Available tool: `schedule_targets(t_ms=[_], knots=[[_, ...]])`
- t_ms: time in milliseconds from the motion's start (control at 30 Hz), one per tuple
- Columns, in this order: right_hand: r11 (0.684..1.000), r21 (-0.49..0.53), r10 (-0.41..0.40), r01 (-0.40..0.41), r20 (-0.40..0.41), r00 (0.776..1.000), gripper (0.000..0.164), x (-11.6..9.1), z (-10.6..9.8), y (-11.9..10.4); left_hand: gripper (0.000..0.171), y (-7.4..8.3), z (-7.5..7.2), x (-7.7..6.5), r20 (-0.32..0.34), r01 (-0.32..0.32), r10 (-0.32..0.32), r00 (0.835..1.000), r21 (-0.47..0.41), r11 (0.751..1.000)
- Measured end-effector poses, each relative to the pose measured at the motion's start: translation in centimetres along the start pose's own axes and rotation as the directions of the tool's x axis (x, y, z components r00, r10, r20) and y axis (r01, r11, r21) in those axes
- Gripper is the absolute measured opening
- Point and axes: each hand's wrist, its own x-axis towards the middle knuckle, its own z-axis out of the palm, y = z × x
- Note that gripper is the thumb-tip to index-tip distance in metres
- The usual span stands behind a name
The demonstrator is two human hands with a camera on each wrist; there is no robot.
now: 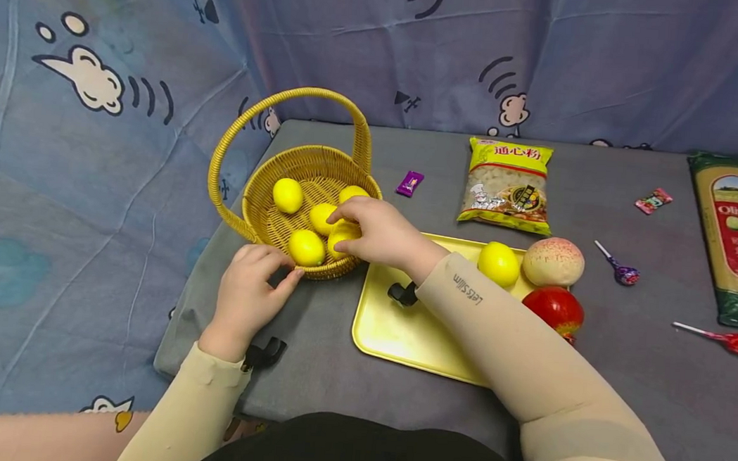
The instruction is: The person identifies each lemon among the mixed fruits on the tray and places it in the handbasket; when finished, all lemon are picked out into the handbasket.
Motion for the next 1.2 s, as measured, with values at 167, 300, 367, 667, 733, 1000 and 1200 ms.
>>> schedule_targets(t_ms=[167, 300, 367, 667, 733, 1000, 1200], knots=[[1.0, 0.029, 0.014, -0.014, 0.001, 1.0, 0.037, -0.7, -0.2, -0.1, 0.016, 0.0, 0.1, 0.0, -0.01, -0.008, 0.008, 1.0, 0.004, 1.0], [0.998, 0.063, 0.022, -0.02, -0.029, 0.999, 0.035, -1.5, -0.7, -0.1, 0.015, 0.0, 0.2, 0.0, -0.01, -0.013, 0.013, 1.0, 0.005, 1.0], [0.996, 0.082, 0.027, -0.023, -0.055, 0.998, 0.035, -2.0, -1.0, -0.1, 0.015, 0.0, 0.2, 0.1, -0.011, -0.016, 0.016, 1.0, 0.0, 1.0], [0.994, 0.112, 0.026, -0.011, -0.132, 0.991, 0.034, -3.8, -2.1, -0.4, 0.015, 0.0, 0.1, 0.0, -0.022, -0.023, 0.023, 1.0, -0.009, 1.0], [0.994, 0.111, 0.027, -0.01, -0.154, 0.988, 0.035, -4.4, -2.3, -0.4, 0.016, 0.0, 0.1, -0.1, -0.022, -0.024, 0.023, 0.999, -0.011, 1.0], [0.99, 0.136, 0.072, -0.047, -0.182, 0.981, 0.036, -7.5, -2.2, 0.0, 0.017, -0.2, 0.3, -0.3, -0.028, -0.02, 0.02, 0.999, -0.013, 1.0], [0.982, 0.095, 0.183, -0.163, -0.264, 0.947, 0.039, -10.6, -2.9, 1.0, 0.017, -0.1, 0.3, -0.2, -0.037, -0.031, 0.031, 0.999, -0.02, 0.999]])
